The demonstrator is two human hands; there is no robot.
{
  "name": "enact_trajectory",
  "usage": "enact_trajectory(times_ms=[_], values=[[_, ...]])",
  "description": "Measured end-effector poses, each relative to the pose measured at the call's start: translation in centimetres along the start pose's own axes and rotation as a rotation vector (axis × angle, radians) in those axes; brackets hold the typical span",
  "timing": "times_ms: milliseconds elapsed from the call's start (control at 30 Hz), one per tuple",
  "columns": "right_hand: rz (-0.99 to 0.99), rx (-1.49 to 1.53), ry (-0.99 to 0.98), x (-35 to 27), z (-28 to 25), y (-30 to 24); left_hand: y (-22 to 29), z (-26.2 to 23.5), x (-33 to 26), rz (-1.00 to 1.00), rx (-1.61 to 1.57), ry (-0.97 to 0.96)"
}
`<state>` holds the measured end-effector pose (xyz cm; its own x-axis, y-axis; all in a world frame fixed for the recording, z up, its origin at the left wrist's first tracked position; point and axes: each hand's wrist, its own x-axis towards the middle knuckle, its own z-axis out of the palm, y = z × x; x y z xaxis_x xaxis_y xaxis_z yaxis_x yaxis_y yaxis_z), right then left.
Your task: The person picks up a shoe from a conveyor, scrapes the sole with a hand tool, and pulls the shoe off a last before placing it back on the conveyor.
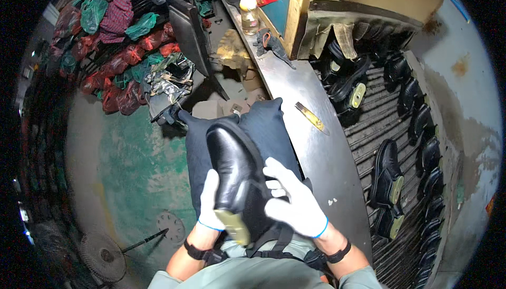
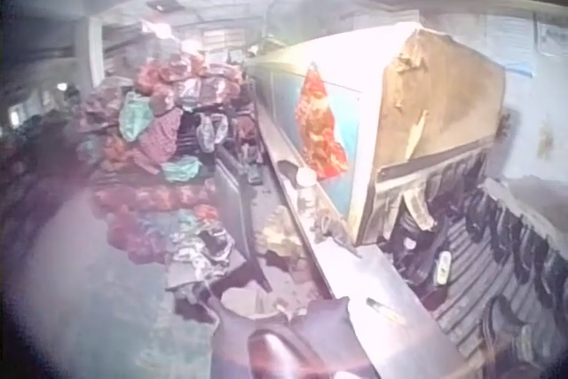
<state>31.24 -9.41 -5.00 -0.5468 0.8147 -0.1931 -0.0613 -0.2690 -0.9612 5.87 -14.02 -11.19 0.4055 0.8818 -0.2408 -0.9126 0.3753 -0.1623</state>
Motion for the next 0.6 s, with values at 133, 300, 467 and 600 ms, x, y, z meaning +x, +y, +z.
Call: enact_trajectory(times_ms=[133,300,467,600], values=[[0.072,0.404,0.13,1.9,-0.3,0.9,0.2,-1.1,0.6,0.124,0.107,0.14],[0.173,0.395,0.153,4.0,0.4,0.4,1.4,-3.3,0.2,0.109,0.127,0.213],[0.09,0.361,0.13,5.7,0.8,0.4,1.7,-4.7,0.2,0.162,0.217,0.257],[-0.032,0.085,0.15,6.4,1.1,-0.9,1.6,-6.1,-1.2,0.249,0.383,0.237]])
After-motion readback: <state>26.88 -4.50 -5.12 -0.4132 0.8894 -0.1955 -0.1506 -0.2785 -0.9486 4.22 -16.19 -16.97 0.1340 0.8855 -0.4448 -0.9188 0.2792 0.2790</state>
